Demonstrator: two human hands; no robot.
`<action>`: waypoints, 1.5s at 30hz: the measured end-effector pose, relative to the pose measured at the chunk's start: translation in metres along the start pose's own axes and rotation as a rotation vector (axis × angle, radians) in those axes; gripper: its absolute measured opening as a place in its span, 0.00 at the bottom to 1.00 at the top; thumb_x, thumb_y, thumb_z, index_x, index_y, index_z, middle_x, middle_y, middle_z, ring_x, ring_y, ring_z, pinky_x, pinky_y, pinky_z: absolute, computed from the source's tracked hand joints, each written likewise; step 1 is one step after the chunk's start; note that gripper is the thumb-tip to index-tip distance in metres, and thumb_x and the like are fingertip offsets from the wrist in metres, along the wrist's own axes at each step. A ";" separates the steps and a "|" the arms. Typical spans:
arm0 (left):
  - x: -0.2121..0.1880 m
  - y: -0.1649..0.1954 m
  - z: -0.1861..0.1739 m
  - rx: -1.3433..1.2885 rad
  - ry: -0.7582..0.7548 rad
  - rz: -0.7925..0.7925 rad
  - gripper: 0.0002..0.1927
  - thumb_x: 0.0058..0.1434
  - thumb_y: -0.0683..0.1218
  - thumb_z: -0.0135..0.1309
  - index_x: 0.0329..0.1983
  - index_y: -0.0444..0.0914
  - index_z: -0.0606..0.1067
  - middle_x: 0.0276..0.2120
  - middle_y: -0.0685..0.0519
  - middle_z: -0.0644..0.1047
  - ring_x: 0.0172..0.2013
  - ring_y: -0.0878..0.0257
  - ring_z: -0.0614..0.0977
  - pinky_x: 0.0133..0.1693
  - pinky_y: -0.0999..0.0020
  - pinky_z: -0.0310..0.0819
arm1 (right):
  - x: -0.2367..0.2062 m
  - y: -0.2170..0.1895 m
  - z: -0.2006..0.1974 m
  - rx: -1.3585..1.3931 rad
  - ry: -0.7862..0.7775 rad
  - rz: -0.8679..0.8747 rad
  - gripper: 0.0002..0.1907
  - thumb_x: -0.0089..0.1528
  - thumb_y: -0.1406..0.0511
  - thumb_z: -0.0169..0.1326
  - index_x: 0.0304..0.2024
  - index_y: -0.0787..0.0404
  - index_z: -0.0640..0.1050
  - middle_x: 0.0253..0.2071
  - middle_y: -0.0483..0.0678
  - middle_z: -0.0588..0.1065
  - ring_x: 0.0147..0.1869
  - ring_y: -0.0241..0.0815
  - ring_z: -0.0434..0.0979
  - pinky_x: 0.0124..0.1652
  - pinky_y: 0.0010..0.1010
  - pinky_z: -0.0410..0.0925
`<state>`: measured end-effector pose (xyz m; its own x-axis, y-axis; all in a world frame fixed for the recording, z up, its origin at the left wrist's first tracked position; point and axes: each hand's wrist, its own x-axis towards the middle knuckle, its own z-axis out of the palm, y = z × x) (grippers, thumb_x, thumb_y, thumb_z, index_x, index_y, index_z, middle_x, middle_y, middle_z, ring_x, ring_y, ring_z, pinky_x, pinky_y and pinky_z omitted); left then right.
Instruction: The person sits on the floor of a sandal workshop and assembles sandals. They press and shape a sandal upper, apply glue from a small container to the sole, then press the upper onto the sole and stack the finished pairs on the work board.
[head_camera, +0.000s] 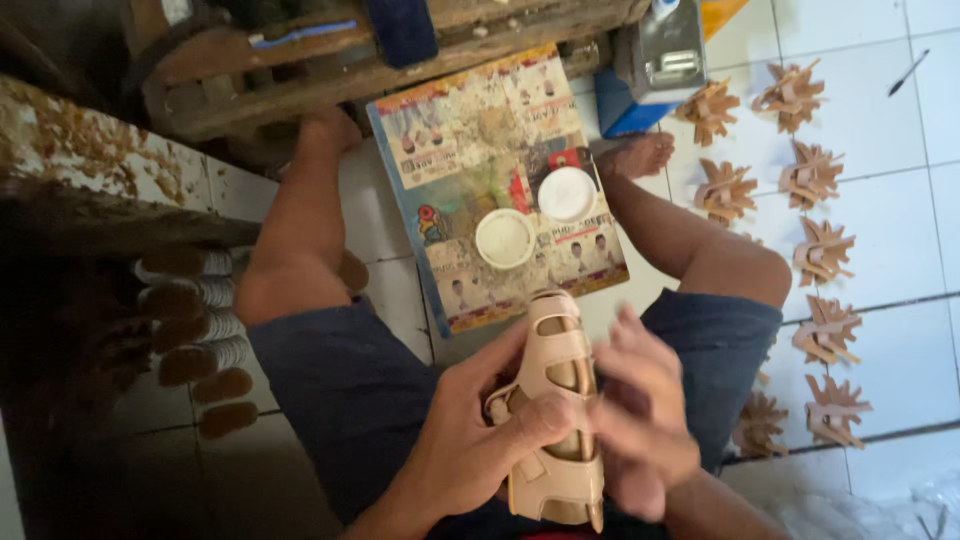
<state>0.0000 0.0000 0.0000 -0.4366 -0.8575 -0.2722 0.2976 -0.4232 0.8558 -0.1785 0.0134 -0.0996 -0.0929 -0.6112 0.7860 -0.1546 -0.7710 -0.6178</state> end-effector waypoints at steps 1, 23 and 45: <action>-0.003 0.001 0.001 -0.012 -0.023 -0.009 0.34 0.65 0.52 0.60 0.69 0.30 0.68 0.53 0.49 0.79 0.53 0.66 0.79 0.56 0.70 0.74 | 0.002 -0.003 -0.007 0.013 -0.054 0.101 0.37 0.71 0.40 0.29 0.54 0.58 0.77 0.59 0.69 0.70 0.69 0.67 0.68 0.70 0.66 0.58; 0.003 0.040 -0.006 0.083 -0.111 -0.135 0.41 0.54 0.48 0.66 0.70 0.29 0.68 0.50 0.47 0.81 0.50 0.65 0.81 0.52 0.70 0.77 | 0.031 0.006 0.006 0.028 -0.070 0.111 0.30 0.75 0.46 0.35 0.53 0.64 0.75 0.60 0.70 0.70 0.70 0.64 0.67 0.71 0.60 0.57; 0.033 0.045 -0.055 0.544 -0.093 0.151 0.47 0.57 0.54 0.69 0.73 0.30 0.64 0.58 0.41 0.79 0.57 0.55 0.84 0.54 0.65 0.80 | 0.030 0.052 0.029 -0.026 0.020 0.014 0.34 0.73 0.42 0.31 0.50 0.58 0.79 0.51 0.60 0.75 0.62 0.56 0.75 0.66 0.62 0.67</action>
<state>0.0459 -0.0634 0.0048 -0.5035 -0.8569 -0.1107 -0.1067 -0.0654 0.9921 -0.1609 -0.0501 -0.1082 -0.1146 -0.6177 0.7780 -0.1783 -0.7577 -0.6278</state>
